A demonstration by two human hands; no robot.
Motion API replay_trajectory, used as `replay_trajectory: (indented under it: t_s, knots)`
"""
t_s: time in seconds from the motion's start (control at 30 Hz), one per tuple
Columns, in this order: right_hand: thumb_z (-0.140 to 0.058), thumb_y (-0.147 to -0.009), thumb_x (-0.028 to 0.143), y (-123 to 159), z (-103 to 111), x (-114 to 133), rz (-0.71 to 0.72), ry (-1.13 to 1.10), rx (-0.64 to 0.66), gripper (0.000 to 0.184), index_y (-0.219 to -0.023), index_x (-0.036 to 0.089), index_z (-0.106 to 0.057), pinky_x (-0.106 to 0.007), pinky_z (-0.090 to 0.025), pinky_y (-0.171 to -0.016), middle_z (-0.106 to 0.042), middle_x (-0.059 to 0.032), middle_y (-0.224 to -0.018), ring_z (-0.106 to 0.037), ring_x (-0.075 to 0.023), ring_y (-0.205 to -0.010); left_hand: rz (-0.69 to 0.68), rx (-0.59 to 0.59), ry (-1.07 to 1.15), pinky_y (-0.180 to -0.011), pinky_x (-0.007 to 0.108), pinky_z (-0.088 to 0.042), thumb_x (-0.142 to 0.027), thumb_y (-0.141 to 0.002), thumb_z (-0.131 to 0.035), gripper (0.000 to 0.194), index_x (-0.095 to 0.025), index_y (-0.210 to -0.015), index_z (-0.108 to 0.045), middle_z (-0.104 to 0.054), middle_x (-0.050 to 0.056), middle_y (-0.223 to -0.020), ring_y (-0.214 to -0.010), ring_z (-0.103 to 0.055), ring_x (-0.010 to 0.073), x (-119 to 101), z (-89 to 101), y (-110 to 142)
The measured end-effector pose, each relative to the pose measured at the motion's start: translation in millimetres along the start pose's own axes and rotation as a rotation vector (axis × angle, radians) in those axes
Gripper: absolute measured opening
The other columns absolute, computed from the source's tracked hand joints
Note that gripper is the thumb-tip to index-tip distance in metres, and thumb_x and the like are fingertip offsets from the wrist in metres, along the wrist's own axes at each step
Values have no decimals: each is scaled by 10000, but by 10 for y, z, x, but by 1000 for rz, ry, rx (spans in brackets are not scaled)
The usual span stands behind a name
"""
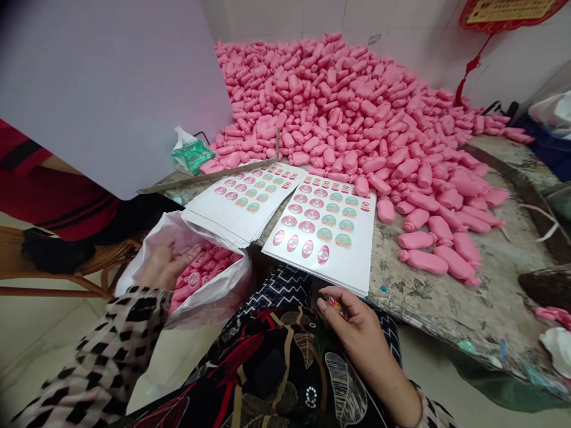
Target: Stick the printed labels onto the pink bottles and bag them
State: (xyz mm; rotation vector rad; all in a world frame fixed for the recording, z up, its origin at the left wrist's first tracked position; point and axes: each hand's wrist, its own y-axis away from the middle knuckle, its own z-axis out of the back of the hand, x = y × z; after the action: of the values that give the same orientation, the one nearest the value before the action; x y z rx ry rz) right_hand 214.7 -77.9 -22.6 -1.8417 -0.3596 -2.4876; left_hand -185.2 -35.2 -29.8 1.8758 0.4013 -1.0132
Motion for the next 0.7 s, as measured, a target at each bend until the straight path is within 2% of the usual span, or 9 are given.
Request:
replay_trajectory:
  t_s: [0.1,0.2,0.3,0.37,0.43,0.53,0.6,0.7]
  knots:
    - [-637,-751,441,10,96,37,25,45,-26,300,-932,205,-672,-298,-474,-645,-669,-43,-795,-592,-184,-718,79,-11,-18,-564,266,-546,-132,-893,-369,230,-79,-1080,-492,-596,107,-819,-742,-629,174,-48,0,161]
    - [-603,-790,415,-31,312,-19,86,157,-70,253,-910,204,-671,-303,-475,-670,-674,-42,-809,-603,-184,-733,71,-4,-43,-515,221,-538,-68,-861,-380,203,-136,-951,-549,-620,53,-744,-686,-605,139,-101,-85,320]
    - [-564,-819,387,-130,693,-115,158,371,-206,226,-904,202,-664,-316,-475,-717,-674,-48,-866,-612,-193,-790,14,85,-63,-509,169,-529,-3,-801,-421,239,-169,-798,-593,-641,10,-691,-645,-587,102,-119,-224,468]
    - [-541,-826,350,-212,986,-151,185,597,-347,223,-942,201,-659,-332,-468,-758,-669,-60,-930,-610,-208,-852,-44,150,-96,-507,153,-520,24,-769,-427,266,-175,-725,-598,-630,-6,-631,-587,-570,83,-103,-331,573]
    - [-490,-846,305,-302,1237,-152,143,880,-441,262,-1024,195,-647,-339,-462,-738,-647,-83,-1030,-608,-224,-879,-110,203,-155,-490,157,-513,35,-738,-437,279,-184,-708,-609,-628,-8,-604,-548,-565,84,-64,-444,679]
    - [-440,-867,264,-435,1447,-120,19,1226,-372,344,-1171,211,-593,-328,-445,-642,-578,-102,-1208,-612,-242,-899,-185,292,-235,-481,193,-515,10,-711,-483,263,-192,-765,-643,-646,9,-624,-555,-586,116,37,-607,819]
    - [-435,-872,259,-510,1486,-108,-16,1351,-274,369,-1219,227,-558,-317,-431,-605,-536,-98,-1277,-615,-243,-909,-190,368,-282,-497,211,-517,-20,-685,-545,234,-186,-811,-652,-652,15,-641,-553,-592,127,131,-702,893]
    - [-435,-876,252,-595,1500,-118,6,1462,-207,362,-1221,225,-538,-302,-410,-571,-549,-99,-1248,-622,-232,-874,-129,513,-354,-527,207,-503,-90,-644,-661,265,-181,-892,-647,-673,24,-710,-573,-599,126,309,-825,995]
